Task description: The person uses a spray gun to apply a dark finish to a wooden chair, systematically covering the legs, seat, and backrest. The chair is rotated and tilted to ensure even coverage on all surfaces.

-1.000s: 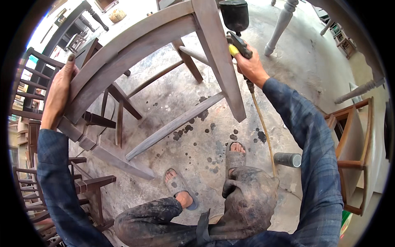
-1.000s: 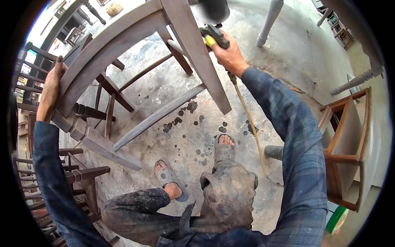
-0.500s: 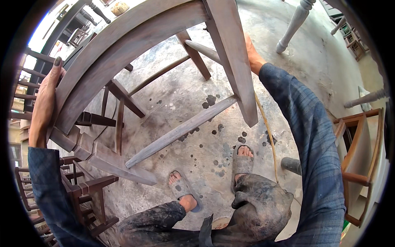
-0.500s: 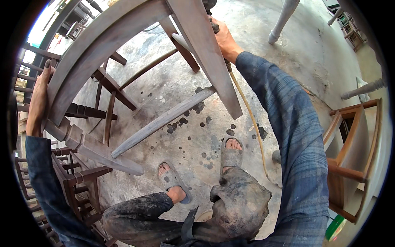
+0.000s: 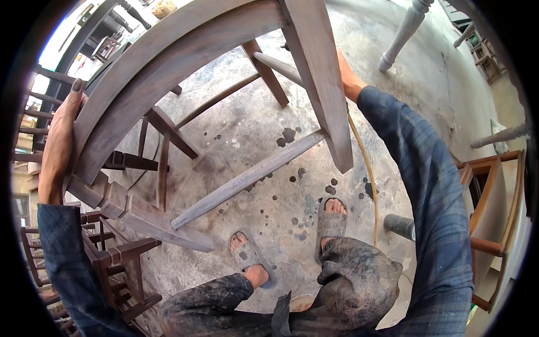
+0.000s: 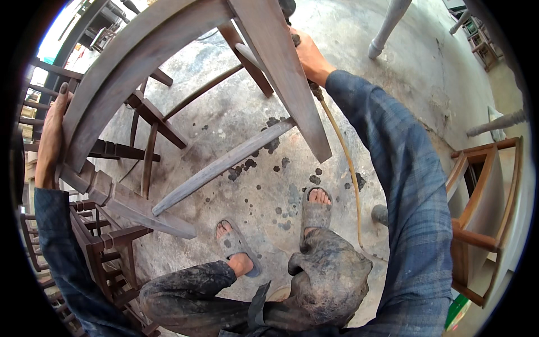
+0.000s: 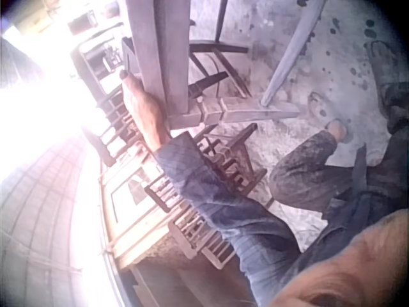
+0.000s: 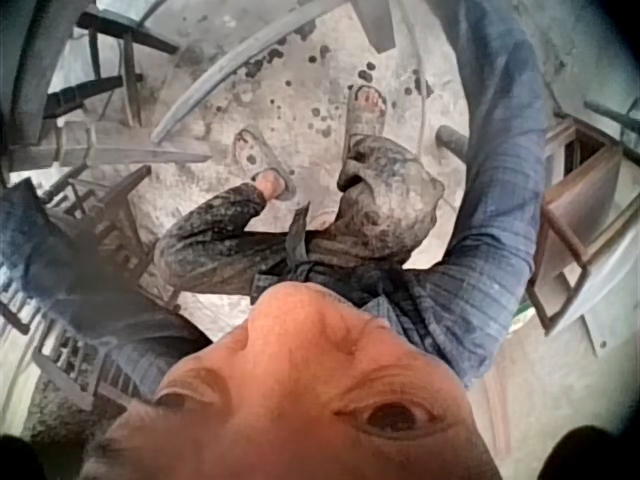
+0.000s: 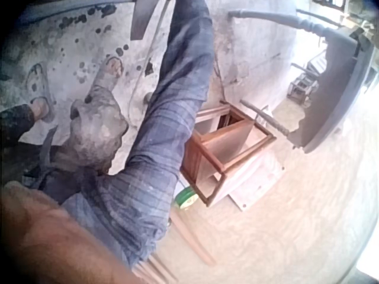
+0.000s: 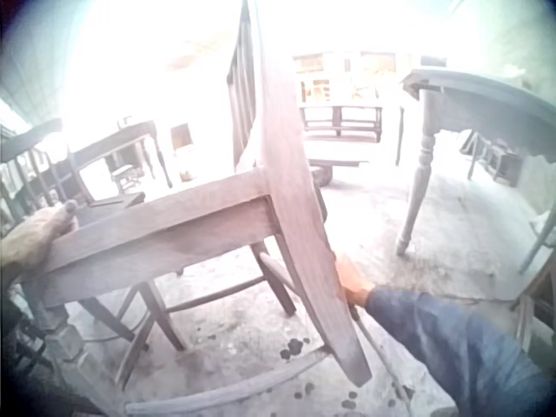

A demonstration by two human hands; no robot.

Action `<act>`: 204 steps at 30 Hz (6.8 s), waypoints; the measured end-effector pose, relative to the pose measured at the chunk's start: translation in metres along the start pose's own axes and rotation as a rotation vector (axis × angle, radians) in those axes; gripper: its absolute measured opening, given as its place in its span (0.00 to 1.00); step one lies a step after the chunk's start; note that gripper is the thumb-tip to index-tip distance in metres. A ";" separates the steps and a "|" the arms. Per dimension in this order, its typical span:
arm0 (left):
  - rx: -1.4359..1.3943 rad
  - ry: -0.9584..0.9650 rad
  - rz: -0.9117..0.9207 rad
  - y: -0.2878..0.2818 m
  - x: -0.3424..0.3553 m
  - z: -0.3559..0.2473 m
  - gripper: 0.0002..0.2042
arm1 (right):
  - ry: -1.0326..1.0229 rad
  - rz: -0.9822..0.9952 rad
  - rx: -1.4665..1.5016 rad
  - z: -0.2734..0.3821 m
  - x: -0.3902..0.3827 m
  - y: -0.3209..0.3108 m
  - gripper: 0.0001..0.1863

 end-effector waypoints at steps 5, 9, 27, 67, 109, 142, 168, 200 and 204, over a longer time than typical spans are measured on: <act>-0.020 -0.029 -0.043 0.003 0.015 0.019 0.48 | -0.168 -0.061 -0.129 0.003 0.011 -0.017 0.18; 0.109 -0.025 -0.100 -0.014 0.020 0.045 0.48 | -0.296 -0.114 -0.257 -0.055 0.025 -0.017 0.20; 0.179 0.000 -0.253 -0.019 0.024 0.059 0.49 | -0.087 0.013 -0.108 -0.061 0.002 -0.015 0.18; 0.061 0.411 -0.050 0.005 -0.019 -0.031 0.20 | 0.074 -0.246 0.188 0.161 -0.063 -0.115 0.20; 0.115 0.413 -0.247 -0.003 -0.138 -0.055 0.35 | -0.199 -0.454 -0.028 0.571 0.172 -0.211 0.15; 0.114 0.440 -0.308 -0.003 -0.143 -0.053 0.32 | -0.113 -0.393 0.036 0.511 0.122 -0.225 0.17; 0.106 0.405 -0.228 -0.004 -0.122 -0.059 0.31 | 0.398 -0.115 0.155 0.376 -0.067 -0.181 0.13; 0.128 0.411 -0.243 0.001 -0.128 -0.055 0.31 | -0.011 -0.333 0.020 0.464 0.055 -0.196 0.19; 0.135 0.407 -0.250 -0.002 -0.124 -0.053 0.32 | 0.112 -0.234 0.091 0.431 -0.009 -0.168 0.13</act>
Point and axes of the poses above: each hand's wrist, its own x-axis towards the middle knuckle, its own y-axis out of the palm, z = x × y, the point moved 7 cm from there along x, towards the middle knuckle, and after that the axes turned 12 degrees about -y, right-handed, at the moved point
